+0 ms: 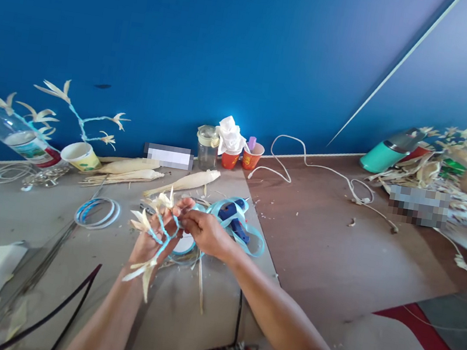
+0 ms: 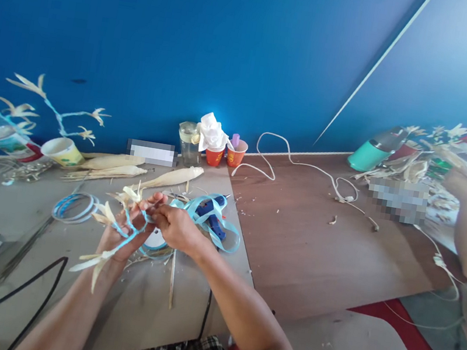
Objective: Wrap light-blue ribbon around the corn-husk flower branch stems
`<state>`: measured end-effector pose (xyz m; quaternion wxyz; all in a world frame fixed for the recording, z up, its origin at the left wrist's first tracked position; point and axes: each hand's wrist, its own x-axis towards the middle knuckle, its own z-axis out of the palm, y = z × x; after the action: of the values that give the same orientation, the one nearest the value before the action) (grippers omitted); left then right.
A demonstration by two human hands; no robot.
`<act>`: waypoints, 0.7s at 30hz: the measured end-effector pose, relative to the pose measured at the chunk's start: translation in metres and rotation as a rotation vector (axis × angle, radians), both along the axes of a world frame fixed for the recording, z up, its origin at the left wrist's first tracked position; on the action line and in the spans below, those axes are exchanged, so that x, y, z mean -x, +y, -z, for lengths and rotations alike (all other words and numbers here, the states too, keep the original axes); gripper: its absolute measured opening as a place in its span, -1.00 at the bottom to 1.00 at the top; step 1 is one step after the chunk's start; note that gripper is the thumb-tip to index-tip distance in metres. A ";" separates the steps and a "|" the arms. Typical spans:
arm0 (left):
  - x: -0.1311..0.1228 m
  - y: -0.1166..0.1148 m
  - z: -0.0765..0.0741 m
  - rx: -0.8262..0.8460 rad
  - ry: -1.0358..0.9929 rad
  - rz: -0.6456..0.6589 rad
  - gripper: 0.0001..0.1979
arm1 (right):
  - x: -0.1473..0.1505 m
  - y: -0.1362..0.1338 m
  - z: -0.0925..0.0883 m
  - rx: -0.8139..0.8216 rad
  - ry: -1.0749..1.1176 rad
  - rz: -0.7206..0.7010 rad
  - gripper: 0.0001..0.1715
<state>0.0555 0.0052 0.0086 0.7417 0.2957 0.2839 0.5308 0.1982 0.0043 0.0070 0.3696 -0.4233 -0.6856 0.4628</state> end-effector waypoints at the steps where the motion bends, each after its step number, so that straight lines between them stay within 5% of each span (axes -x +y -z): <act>1: 0.000 0.000 0.001 0.000 0.003 0.009 -0.84 | 0.001 0.000 0.001 0.006 -0.003 -0.006 -0.79; 21: 0.000 0.003 0.005 0.002 0.054 0.018 -0.78 | -0.007 0.000 -0.004 -0.129 -0.039 0.171 -0.70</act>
<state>0.0556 0.0079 0.0039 0.7388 0.3118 0.3015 0.5158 0.2052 0.0046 0.0114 0.4209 -0.4646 -0.6822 0.3763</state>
